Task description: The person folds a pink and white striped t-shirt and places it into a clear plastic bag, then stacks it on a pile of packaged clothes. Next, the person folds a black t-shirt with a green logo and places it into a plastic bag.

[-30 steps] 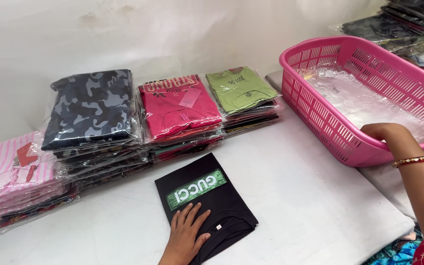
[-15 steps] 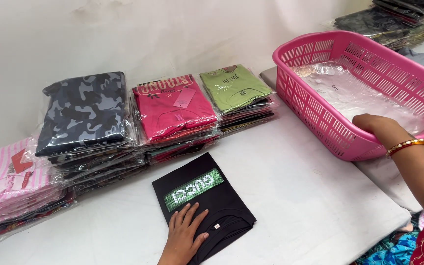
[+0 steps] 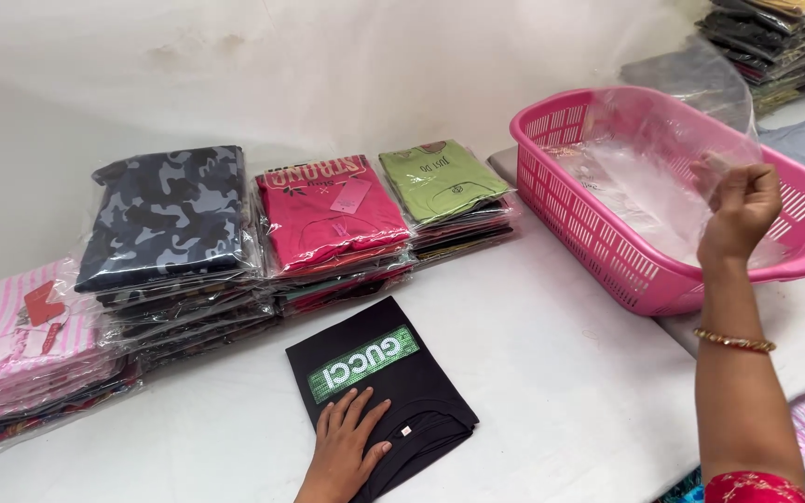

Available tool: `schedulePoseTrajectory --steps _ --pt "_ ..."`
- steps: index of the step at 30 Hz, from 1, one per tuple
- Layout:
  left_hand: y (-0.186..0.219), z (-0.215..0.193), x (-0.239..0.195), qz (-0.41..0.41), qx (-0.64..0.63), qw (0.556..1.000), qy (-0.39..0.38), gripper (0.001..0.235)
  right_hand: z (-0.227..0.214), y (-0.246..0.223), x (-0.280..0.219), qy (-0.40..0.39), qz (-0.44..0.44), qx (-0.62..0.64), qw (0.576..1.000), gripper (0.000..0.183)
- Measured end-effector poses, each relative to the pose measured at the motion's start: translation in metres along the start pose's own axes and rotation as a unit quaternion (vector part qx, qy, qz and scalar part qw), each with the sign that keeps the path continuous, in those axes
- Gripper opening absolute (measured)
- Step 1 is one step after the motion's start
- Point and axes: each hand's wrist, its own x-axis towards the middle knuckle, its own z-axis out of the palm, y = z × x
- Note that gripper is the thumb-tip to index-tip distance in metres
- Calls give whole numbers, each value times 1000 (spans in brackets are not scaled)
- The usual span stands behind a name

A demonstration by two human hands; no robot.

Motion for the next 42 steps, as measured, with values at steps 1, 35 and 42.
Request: schedulePoseTrajectory --steps 1,35,42 --pt "-1 0 -2 3 7 1000 -5 65 8 -2 -14 -34 -80 13 996 19" --pt "-45 -36 -9 -230 -776 567 153 68 -62 110 30 -488 285 -619 546 62" --pt "-93 -19 -10 -174 -769 600 136 72 -42 120 39 -415 298 -672 537 46"
